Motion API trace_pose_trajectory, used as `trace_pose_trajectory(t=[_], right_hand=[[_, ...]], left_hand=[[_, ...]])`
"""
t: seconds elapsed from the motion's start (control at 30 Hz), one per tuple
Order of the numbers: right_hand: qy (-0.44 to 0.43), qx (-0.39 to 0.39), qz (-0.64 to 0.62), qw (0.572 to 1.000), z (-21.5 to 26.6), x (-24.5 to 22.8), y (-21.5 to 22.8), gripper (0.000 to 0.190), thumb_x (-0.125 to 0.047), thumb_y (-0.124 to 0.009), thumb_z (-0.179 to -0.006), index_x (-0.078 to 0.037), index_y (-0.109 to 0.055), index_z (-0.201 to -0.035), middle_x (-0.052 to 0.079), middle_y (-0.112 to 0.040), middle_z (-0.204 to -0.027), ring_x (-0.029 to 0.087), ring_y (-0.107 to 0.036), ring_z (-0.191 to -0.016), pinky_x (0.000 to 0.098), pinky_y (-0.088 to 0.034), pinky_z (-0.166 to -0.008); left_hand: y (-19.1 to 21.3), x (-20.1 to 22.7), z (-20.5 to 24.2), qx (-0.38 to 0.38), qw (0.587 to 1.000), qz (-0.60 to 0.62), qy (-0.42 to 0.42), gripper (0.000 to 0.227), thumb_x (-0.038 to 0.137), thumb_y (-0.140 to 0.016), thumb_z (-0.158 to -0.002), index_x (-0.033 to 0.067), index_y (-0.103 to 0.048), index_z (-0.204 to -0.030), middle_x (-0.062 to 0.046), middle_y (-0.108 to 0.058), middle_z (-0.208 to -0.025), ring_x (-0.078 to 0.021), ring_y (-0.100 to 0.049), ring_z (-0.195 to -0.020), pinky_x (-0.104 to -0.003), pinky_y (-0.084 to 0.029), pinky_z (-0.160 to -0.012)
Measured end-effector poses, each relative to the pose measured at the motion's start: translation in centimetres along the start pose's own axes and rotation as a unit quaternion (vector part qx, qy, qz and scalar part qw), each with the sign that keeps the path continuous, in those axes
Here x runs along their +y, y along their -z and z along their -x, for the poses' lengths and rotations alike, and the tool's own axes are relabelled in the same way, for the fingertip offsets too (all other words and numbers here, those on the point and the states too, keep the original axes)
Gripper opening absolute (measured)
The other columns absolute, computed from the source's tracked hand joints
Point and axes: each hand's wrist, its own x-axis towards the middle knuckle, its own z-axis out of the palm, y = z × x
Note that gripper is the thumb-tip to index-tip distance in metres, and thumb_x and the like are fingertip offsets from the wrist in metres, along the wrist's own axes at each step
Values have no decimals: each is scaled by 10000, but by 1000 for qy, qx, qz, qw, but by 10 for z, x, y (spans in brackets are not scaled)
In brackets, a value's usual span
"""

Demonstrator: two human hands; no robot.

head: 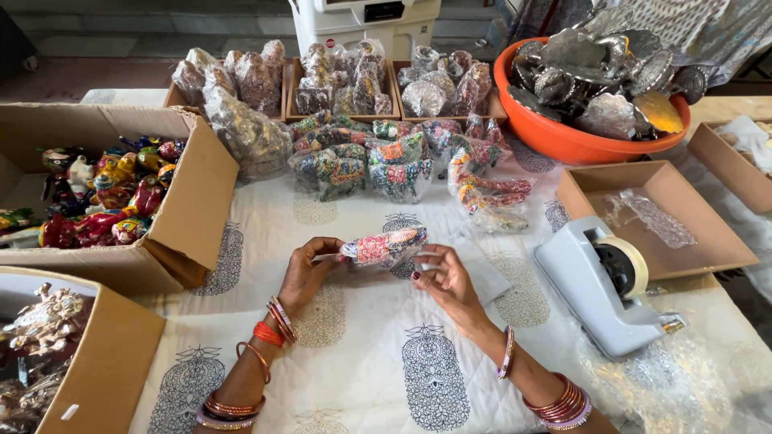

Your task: Cleaning and sorting small hand-painted figurines and ornaments in a production or sorting area.

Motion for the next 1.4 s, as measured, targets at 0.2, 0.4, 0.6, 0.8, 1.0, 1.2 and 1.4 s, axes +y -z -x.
trace_pose_trajectory(t=[0.2, 0.4, 0.6, 0.8, 1.0, 1.2, 1.4], right_hand=[[100, 60, 109, 987, -5, -22, -6, 786, -106, -774, -845, -82, -309, -1478, 118, -509, -1376, 237, -556, -1210, 409, -527, -1015], [-7, -16, 121, 993, -32, -26, -10, 829, -80, -788, -789, -144, -366, -1499, 111, -538, -1276, 189, -585, -1167, 331, -576, -1008], [11, -76, 56, 995, -67, 35, 11, 383, -41, -744, -889, -13, -625, -1252, 56, -719, -1169, 136, -662, -1060, 309, -556, -969], [25, -75, 51, 996, -66, 43, 13, 335, -58, -720, -924, -4, -630, -1242, 52, -719, -1165, 119, -652, -1076, 298, -540, -972], [41, -54, 52, 996, -63, 48, 11, 324, -46, -708, -931, 1, -635, -1243, 49, -723, -1160, 107, -650, -1058, 283, -542, -953], [22, -19, 109, 994, -61, 47, 6, 311, -33, -716, -931, 2, -657, -1234, 63, -726, -1108, 102, -627, -956, 285, -551, -862], [17, -40, 55, 998, -62, 49, 8, 290, -22, -692, -922, 4, -651, -1207, 63, -733, -1133, 104, -673, -1014, 290, -588, -950]], left_hand=[[11, -18, -12, -10, 999, 35, 26, 268, 76, -669, -959, -19, -716, -1205, -61, -747, -1001, -99, -668, -840, -263, -588, -768], [13, -37, -14, -74, 997, 27, -13, 306, 147, -593, -1044, -14, -688, -1287, -43, -729, -1023, -85, -665, -918, -263, -576, -866], [1, 15, 2, -44, 996, 82, 13, 295, 131, -604, -1012, 53, -571, -1294, -59, -694, -1014, -100, -643, -949, -278, -569, -856], [-8, 0, -1, 65, 998, -4, -2, 182, 113, -676, -972, -7, -719, -1102, -53, -729, -955, -110, -660, -854, -271, -586, -795], [-13, -7, 2, 91, 993, -68, -4, 235, 118, -635, -996, 16, -725, -1188, -86, -751, -1018, -120, -613, -826, -279, -530, -728], [-24, 10, 4, 56, 996, -65, -21, 338, 34, -760, -863, 4, -632, -1174, -72, -701, -1096, -143, -677, -938, -281, -586, -817], [-9, -16, -7, -7, 998, 43, -36, 213, -54, -620, -918, -26, -646, -1128, -14, -630, -1129, -152, -659, -1043, -302, -595, -942]])
